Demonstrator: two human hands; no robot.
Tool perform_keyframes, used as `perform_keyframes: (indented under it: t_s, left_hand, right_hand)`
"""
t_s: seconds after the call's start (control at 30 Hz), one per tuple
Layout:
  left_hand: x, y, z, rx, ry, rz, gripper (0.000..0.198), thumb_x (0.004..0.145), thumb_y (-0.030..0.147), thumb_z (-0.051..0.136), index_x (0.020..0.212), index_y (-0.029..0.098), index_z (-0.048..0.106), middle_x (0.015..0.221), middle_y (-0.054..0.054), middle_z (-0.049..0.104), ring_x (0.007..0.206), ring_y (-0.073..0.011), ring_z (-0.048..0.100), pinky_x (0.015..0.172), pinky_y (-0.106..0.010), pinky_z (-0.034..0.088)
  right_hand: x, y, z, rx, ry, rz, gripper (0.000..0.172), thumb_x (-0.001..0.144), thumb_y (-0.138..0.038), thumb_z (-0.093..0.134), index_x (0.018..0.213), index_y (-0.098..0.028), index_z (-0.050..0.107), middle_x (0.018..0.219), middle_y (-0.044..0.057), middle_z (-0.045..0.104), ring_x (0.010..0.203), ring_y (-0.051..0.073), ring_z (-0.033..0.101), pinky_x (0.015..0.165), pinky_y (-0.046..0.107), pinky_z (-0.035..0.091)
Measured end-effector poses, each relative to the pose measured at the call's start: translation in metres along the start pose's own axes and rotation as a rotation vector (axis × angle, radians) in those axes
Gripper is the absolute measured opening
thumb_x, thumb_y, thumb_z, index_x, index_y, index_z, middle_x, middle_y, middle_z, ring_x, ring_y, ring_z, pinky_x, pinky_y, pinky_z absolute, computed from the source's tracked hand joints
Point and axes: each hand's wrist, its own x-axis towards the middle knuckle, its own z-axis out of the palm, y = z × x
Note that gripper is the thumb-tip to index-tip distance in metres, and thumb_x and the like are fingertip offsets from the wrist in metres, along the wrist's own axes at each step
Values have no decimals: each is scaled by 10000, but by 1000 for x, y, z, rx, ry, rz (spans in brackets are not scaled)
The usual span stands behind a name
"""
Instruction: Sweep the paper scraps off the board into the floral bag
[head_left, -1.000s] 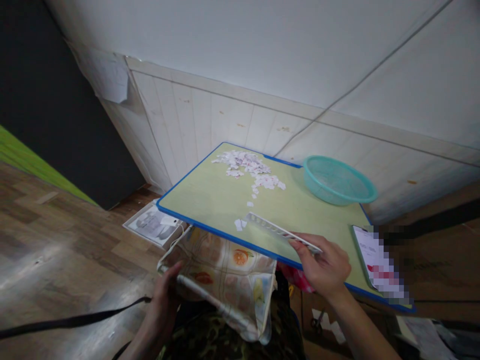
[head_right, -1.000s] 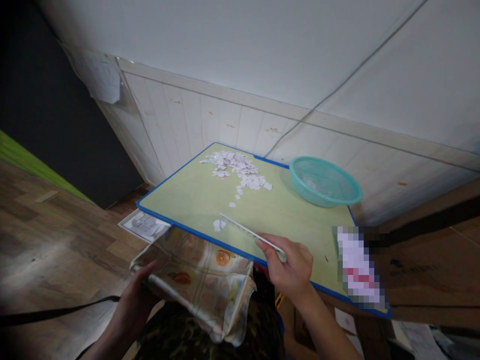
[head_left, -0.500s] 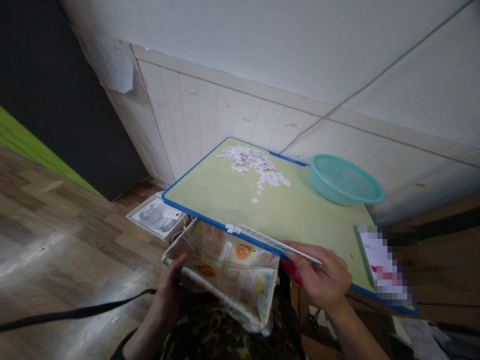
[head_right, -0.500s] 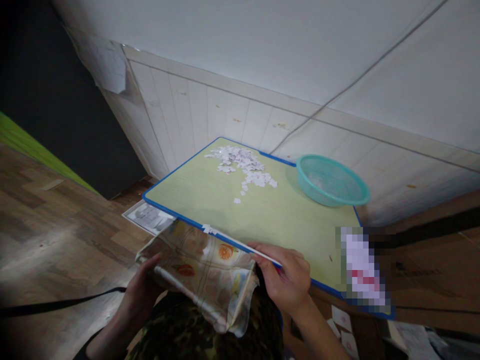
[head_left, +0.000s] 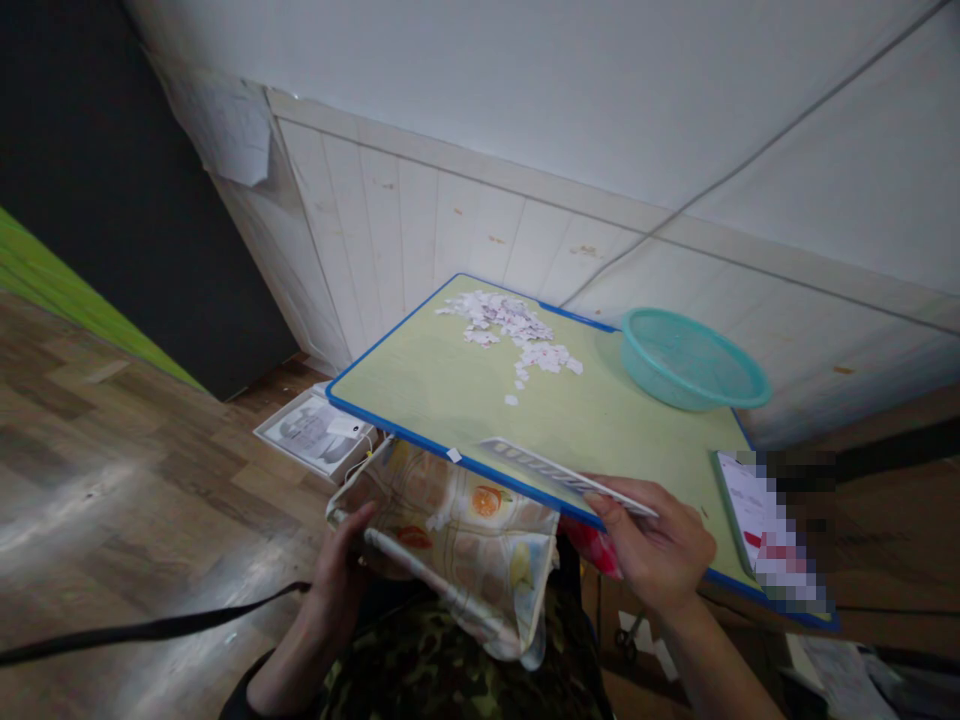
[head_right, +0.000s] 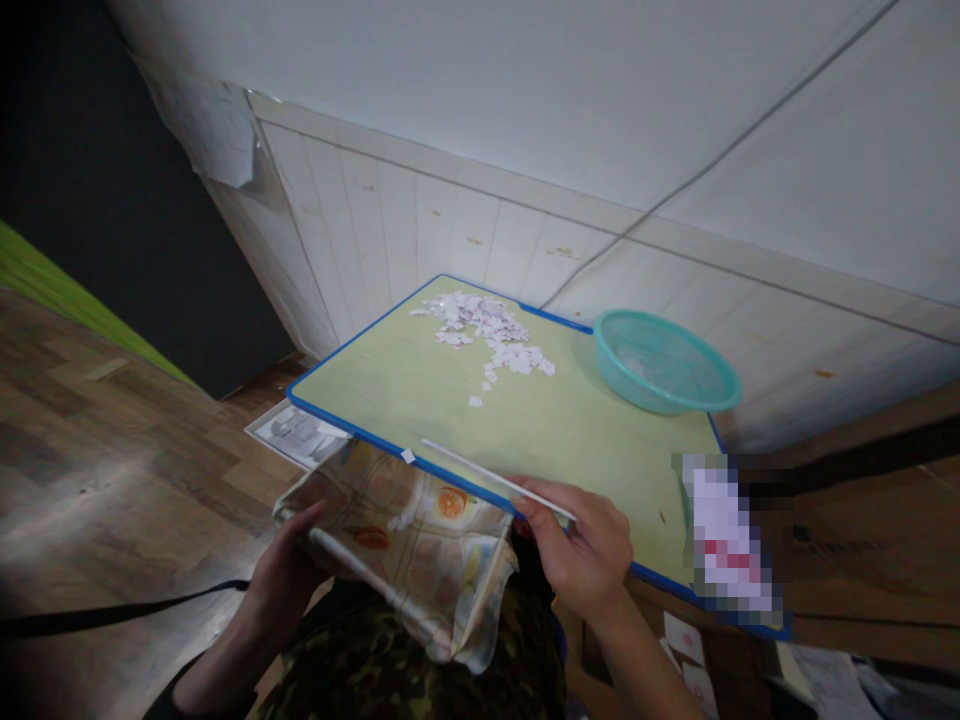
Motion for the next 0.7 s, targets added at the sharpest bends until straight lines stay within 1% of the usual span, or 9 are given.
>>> perform_keyframes:
  t_s: [0.07,0.13,0.2,0.27,0.33,0.4,0.5,0.63,0.7]
  left_hand:
    - [1,0,0,-4,-8,3,270,792,274,729,1017,128,754,957,-125,804,810,-314,759,652,-399,612]
    - [2,0,-2,-12,-15,15,290,782,275,726,1033,134,757,953,-116,801,813,-318,759,659,-401,607]
    - [5,0,-4,-14,-16,12,305,775,283,729,1045,142,755,967,-108,797,842,-319,757,664,-395,604]
    - [7,1,-6,-4,-5,-3,294,776,301,727,1026,147,753,981,-106,790,857,-307,747,646,-371,594]
    - [8,2,-6,4,16,-6,257,777,304,720,979,148,750,980,-107,779,868,-296,732,629,-353,584]
    - [9,3,-6,4,31,6,239,781,300,714,964,151,750,986,-114,775,899,-303,724,638,-360,590]
    - [14,0,-9,-7,19,17,246,775,318,732,972,172,755,1009,-119,780,952,-324,722,656,-373,604]
    - [23,-8,-16,-19,20,83,270,750,347,769,990,222,769,1047,-68,777,1041,-324,704,611,-329,586]
    - [25,-9,-17,-18,21,83,259,749,342,774,980,226,772,1030,-53,772,1052,-315,696,597,-309,573]
  right_hand:
    - [5,14,4,-112,102,45,36,915,-292,780,937,-275,803,793,-2,834,531,169,738,487,253,563]
    - [12,29,9,-206,158,89,101,922,-357,773,917,-261,803,780,6,829,537,171,733,499,257,551]
    - [18,43,17,-240,140,105,161,942,-399,744,916,-252,803,795,17,830,587,183,754,540,262,565]
    - [21,52,23,-235,99,91,179,965,-402,714,932,-252,807,837,26,838,644,193,776,587,268,591]
    - [21,55,27,-215,85,65,160,974,-377,702,954,-261,811,894,32,846,704,203,796,644,278,619]
    - [21,57,29,-209,115,53,130,967,-351,715,978,-268,814,932,36,850,742,210,806,683,284,632]
    - [29,61,33,-212,131,51,134,965,-348,721,1010,-262,813,940,41,850,740,207,804,680,274,624]
    - [44,70,42,-180,47,88,205,990,-409,674,1002,-252,806,900,34,843,669,190,772,644,271,596]
    - [47,72,44,-152,5,119,232,988,-434,665,983,-247,802,875,30,835,638,179,749,617,266,577]
